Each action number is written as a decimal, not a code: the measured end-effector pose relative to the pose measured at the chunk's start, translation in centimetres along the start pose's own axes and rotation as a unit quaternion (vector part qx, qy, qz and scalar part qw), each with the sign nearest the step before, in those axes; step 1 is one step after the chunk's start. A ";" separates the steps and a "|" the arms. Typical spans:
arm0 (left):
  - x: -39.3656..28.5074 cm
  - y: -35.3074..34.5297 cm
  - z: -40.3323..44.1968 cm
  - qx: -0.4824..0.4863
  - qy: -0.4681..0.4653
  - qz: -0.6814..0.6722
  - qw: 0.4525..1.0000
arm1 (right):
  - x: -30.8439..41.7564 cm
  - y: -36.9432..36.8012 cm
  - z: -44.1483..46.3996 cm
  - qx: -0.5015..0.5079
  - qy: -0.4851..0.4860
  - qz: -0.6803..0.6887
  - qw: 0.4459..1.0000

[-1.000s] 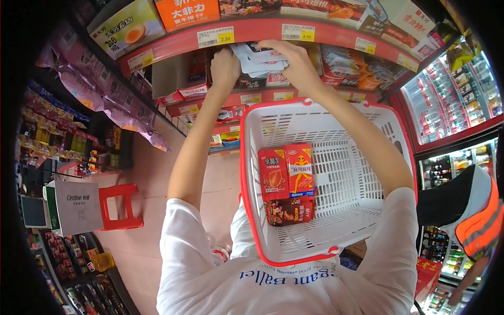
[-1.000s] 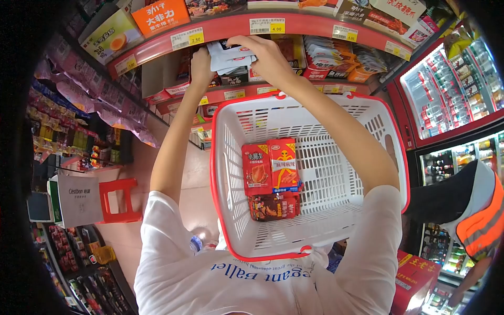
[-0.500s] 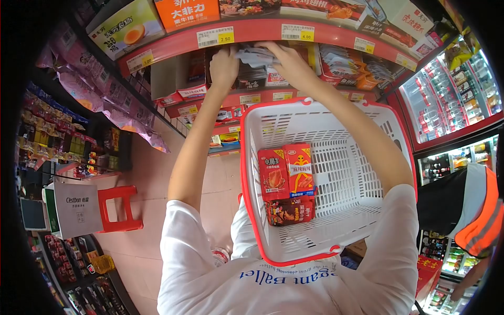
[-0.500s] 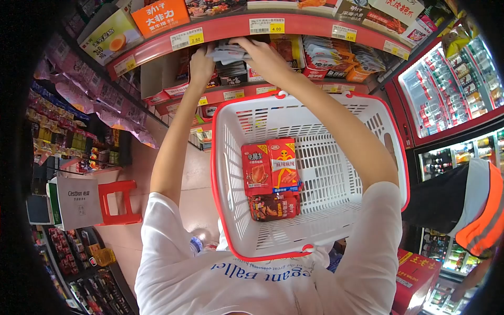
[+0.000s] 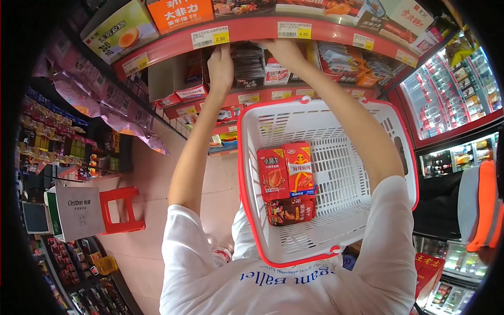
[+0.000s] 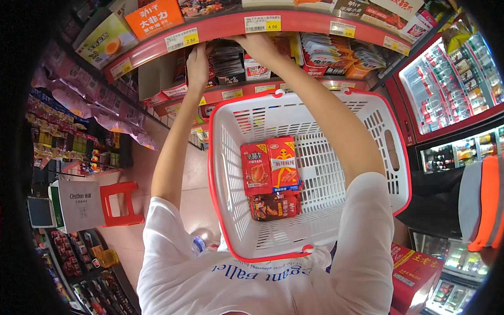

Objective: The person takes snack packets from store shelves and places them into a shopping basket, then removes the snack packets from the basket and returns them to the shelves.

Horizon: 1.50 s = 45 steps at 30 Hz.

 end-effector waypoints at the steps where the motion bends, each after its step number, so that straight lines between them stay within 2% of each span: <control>1: 0.1 -0.1 0.0 0.000 0.001 0.000 1.000 | -0.2 0.2 -0.1 -0.008 -0.014 0.014 1.000; 5: -2.7 0.1 -1.5 -0.016 0.025 0.022 0.999 | -1.5 -0.4 -0.2 0.015 0.022 0.012 1.000; 7: -2.7 0.1 -1.5 -0.024 0.035 0.039 0.998 | -2.2 -0.6 0.0 0.016 0.049 0.091 0.994; 9: -2.6 0.7 -1.4 -0.078 -0.063 -0.024 0.995 | -0.9 -0.5 -0.2 -0.003 0.042 0.119 0.992; 10: -2.2 0.6 -1.1 -0.078 -0.061 -0.023 0.995 | 0.0 -0.2 -0.2 -0.020 0.034 0.146 0.989; 11: -1.5 0.5 -0.8 -0.086 -0.052 -0.083 0.991 | 0.2 0.0 0.0 -0.020 0.031 0.147 0.988; 12: -1.1 0.5 -0.5 -0.094 -0.043 -0.141 0.985 | -0.1 -0.2 0.2 0.012 -0.031 0.081 0.996; 13: 0.0 0.7 -0.1 -0.063 0.004 -0.099 0.993 | -0.5 -0.3 0.2 0.044 -0.092 0.015 0.995; 14: 0.2 0.6 0.0 -0.061 0.003 -0.099 0.993 | -0.5 -0.2 0.2 0.043 -0.093 0.015 0.995; 16: 1.1 -0.3 0.3 -0.002 0.062 -0.028 0.998 | -0.4 0.0 0.2 0.054 -0.081 0.047 0.994; 17: 0.8 -0.4 0.2 -0.007 0.032 -0.001 0.999 | -1.3 -0.1 0.4 0.053 -0.081 0.047 0.994; 19: -0.6 -0.3 -0.2 0.005 0.023 0.010 1.000 | -3.0 0.0 0.8 0.017 -0.008 0.099 0.995; 21: -0.7 -0.6 -0.5 0.017 0.017 0.021 0.999 | -2.9 0.3 0.6 0.015 -0.028 0.119 0.992; 23: -2.0 -0.6 -0.6 -0.020 -0.034 0.015 0.999 | -2.3 0.5 0.5 0.013 -0.045 0.139 0.989; 24: -2.6 -0.6 -0.8 -0.019 -0.034 0.014 0.999 | -2.1 0.2 0.4 0.026 -0.090 0.137 0.986; 25: -2.7 -0.5 -1.1 -0.022 0.019 0.028 0.999 | -1.9 -0.1 0.2 0.040 -0.134 0.136 0.981; 26: -2.9 -0.3 -1.4 -0.025 0.072 0.042 0.996 | -1.6 -0.3 0.2 0.040 -0.135 0.135 0.981; 28: -2.6 -0.1 -1.2 -0.024 0.076 0.045 0.996 | -0.8 -0.5 0.1 0.045 -0.093 0.118 0.988; 30: -0.7 0.1 -0.4 -0.023 0.079 0.047 0.996 | -1.9 -0.7 0.4 0.052 -0.115 0.155 0.980; 32: 0.5 0.0 0.4 -0.023 0.030 -0.028 0.999 | -2.4 -0.3 0.6 0.059 -0.136 0.192 0.970; 33: 0.4 0.1 0.4 -0.023 0.030 -0.028 0.999 | -2.6 0.1 0.7 0.086 -0.181 0.110 0.974; 34: -0.2 0.1 0.3 -0.017 -0.033 0.044 0.998 | -2.8 0.4 0.6 0.112 -0.224 0.027 0.968; 35: -1.4 0.0 0.0 -0.012 -0.096 0.115 0.989 | -3.4 0.4 0.4 0.111 -0.224 0.028 0.968; 36: -1.6 -0.1 -0.3 -0.012 -0.095 0.115 0.989 | -4.0 0.5 0.5 0.082 -0.168 -0.019 0.982; 37: -1.3 -0.4 -0.4 0.001 -0.057 0.079 0.995 | -4.6 0.5 0.6 0.052 -0.111 -0.066 0.990; 38: -1.3 -0.6 -0.6 0.014 -0.017 0.043 0.999 | -5.0 0.3 0.6 0.053 -0.110 -0.066 0.990; 39: -1.6 -0.6 -0.8 0.012 -0.016 0.043 0.999 | -5.2 0.2 0.6 0.034 -0.089 -0.035 0.995; 41: -2.4 -0.8 -0.9 0.032 -0.039 0.095 0.994 | -5.0 0.0 0.7 0.016 -0.070 -0.003 0.997; 42: -1.6 -1.0 -0.8 0.033 -0.038 0.095 0.994 | -3.8 0.2 0.7 -0.001 -0.056 -0.054 0.997; 44: -1.3 -1.2 -0.7 -0.018 -0.145 0.165 0.975 | -1.8 0.0 0.8 -0.018 -0.044 -0.104 0.993; 45: -1.8 -1.3 -0.8 -0.017 -0.145 0.164 0.976 | -1.0 -0.7 1.0 0.021 -0.030 -0.201 0.979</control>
Point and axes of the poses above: each hand's wrist, its own z-axis towards the middle knuckle, its own y-axis out of the back of the hand, x = y × z, the point moved 5 cm from there along z, towards the middle knuckle, and after that the axes turned 1 degree about x, right-handed, at the moved point
